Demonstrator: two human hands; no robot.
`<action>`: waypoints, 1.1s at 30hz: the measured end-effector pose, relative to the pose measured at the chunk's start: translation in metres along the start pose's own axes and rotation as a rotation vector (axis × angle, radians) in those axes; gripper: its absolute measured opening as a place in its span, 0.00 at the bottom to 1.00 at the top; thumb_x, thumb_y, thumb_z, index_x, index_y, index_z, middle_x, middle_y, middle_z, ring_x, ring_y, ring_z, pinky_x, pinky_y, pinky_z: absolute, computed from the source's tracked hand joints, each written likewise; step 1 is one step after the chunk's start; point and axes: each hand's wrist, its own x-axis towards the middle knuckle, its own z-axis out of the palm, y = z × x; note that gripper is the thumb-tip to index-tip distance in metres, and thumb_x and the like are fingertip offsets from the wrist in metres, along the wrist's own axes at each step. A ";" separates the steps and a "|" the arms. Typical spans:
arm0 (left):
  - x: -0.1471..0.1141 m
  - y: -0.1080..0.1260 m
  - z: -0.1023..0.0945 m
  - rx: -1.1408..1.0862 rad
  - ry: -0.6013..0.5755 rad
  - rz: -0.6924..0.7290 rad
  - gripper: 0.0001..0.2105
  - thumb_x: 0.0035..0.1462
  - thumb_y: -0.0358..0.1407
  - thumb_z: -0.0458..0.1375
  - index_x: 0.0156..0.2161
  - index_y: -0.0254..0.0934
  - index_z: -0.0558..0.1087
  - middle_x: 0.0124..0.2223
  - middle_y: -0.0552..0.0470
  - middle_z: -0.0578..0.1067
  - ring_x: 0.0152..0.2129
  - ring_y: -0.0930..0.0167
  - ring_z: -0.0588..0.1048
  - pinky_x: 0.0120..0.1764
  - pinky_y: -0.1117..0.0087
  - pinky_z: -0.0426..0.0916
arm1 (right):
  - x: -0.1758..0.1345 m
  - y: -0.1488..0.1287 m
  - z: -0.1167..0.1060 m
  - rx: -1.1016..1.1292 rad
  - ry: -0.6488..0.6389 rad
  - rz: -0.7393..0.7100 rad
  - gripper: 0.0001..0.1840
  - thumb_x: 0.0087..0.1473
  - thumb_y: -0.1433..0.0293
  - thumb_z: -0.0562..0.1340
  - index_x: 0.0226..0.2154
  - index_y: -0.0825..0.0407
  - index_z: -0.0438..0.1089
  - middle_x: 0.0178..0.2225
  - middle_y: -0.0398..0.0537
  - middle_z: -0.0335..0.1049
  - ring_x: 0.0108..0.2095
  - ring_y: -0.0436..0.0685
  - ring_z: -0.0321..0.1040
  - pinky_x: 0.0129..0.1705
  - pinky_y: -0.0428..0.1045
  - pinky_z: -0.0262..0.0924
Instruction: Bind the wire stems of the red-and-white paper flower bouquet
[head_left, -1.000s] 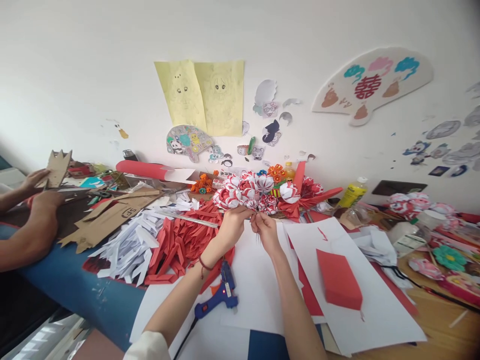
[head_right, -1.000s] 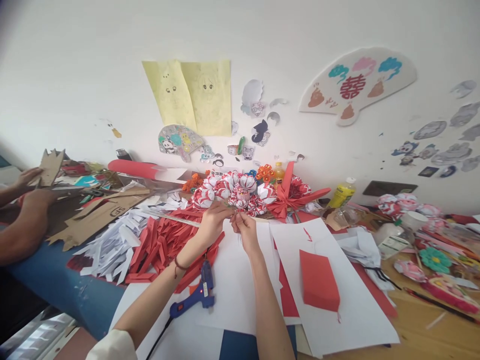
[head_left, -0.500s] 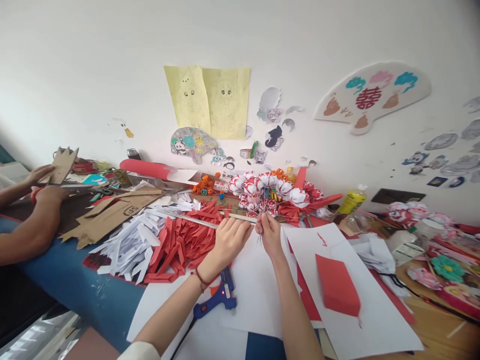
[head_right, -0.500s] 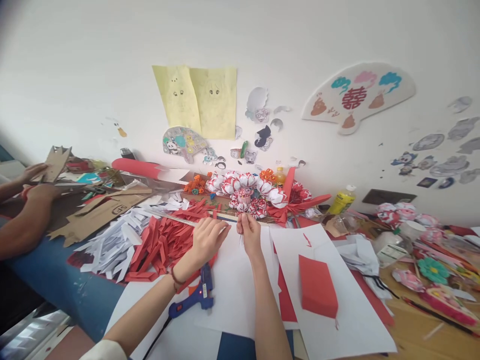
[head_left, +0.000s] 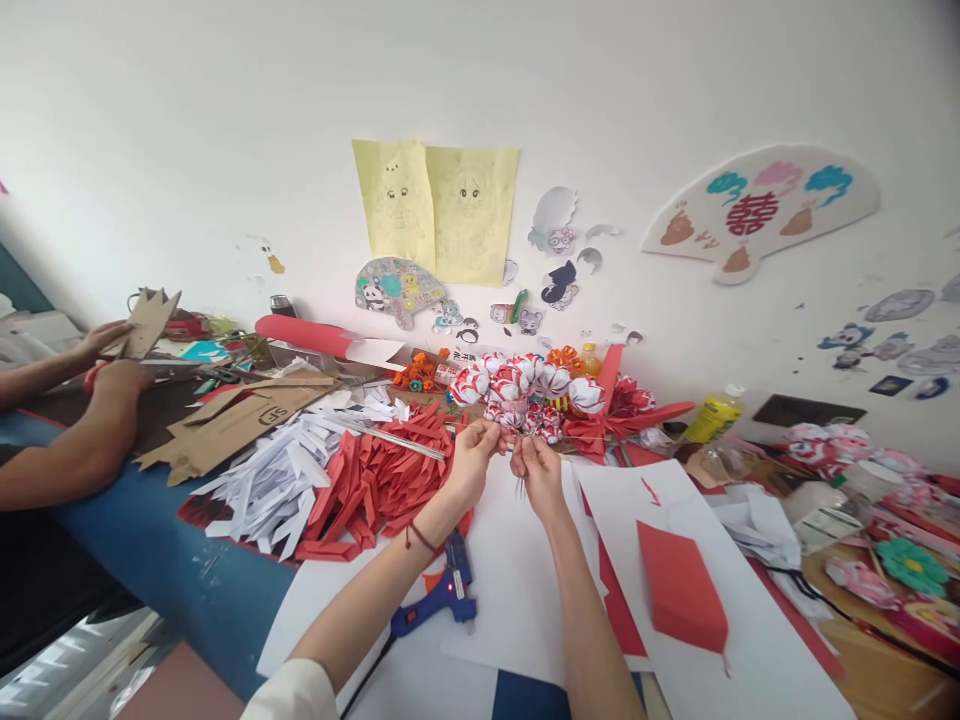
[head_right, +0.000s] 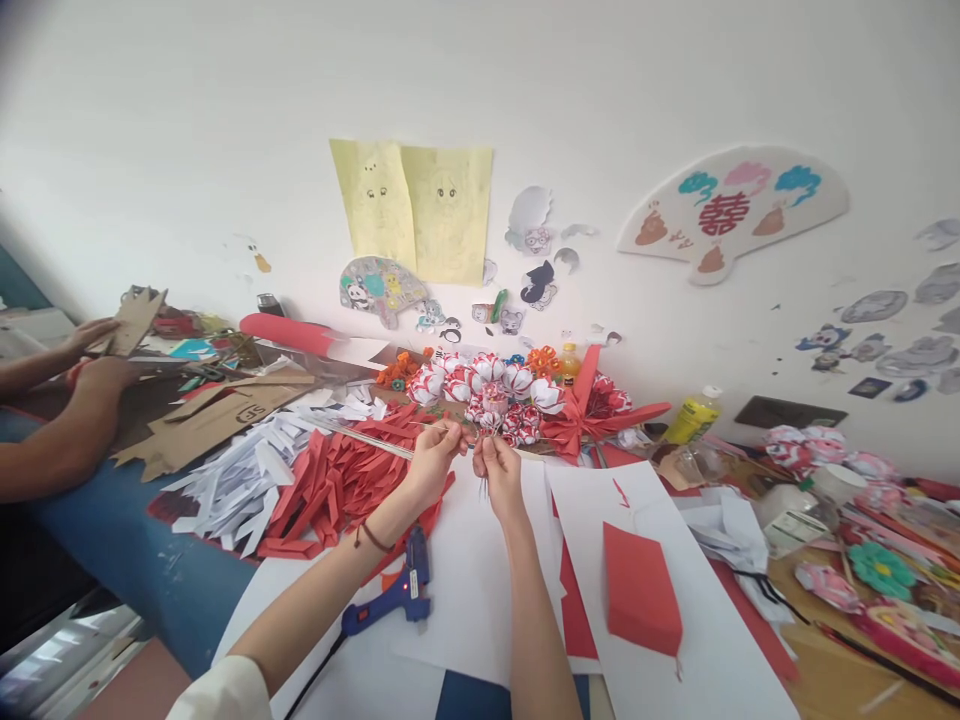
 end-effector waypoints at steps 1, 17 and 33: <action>-0.001 -0.001 0.000 -0.027 0.002 -0.010 0.18 0.51 0.49 0.63 0.31 0.33 0.70 0.28 0.53 0.73 0.23 0.76 0.68 0.32 0.72 0.64 | 0.000 0.001 0.000 -0.005 -0.001 -0.003 0.20 0.62 0.56 0.56 0.28 0.55 0.62 0.19 0.40 0.50 0.21 0.46 0.50 0.25 0.46 0.45; 0.000 0.004 -0.004 -0.096 -0.068 -0.072 0.16 0.52 0.45 0.65 0.31 0.32 0.71 0.29 0.51 0.75 0.25 0.76 0.69 0.34 0.73 0.62 | 0.001 -0.002 0.000 0.038 -0.001 0.060 0.20 0.61 0.54 0.57 0.30 0.54 0.61 0.18 0.38 0.48 0.19 0.44 0.47 0.23 0.45 0.43; -0.003 0.011 -0.008 -0.071 -0.134 -0.092 0.15 0.54 0.45 0.64 0.34 0.32 0.75 0.31 0.49 0.76 0.25 0.75 0.70 0.33 0.72 0.64 | -0.004 -0.011 0.001 -0.099 -0.025 0.001 0.19 0.63 0.56 0.54 0.29 0.54 0.61 0.18 0.39 0.49 0.20 0.45 0.48 0.24 0.46 0.43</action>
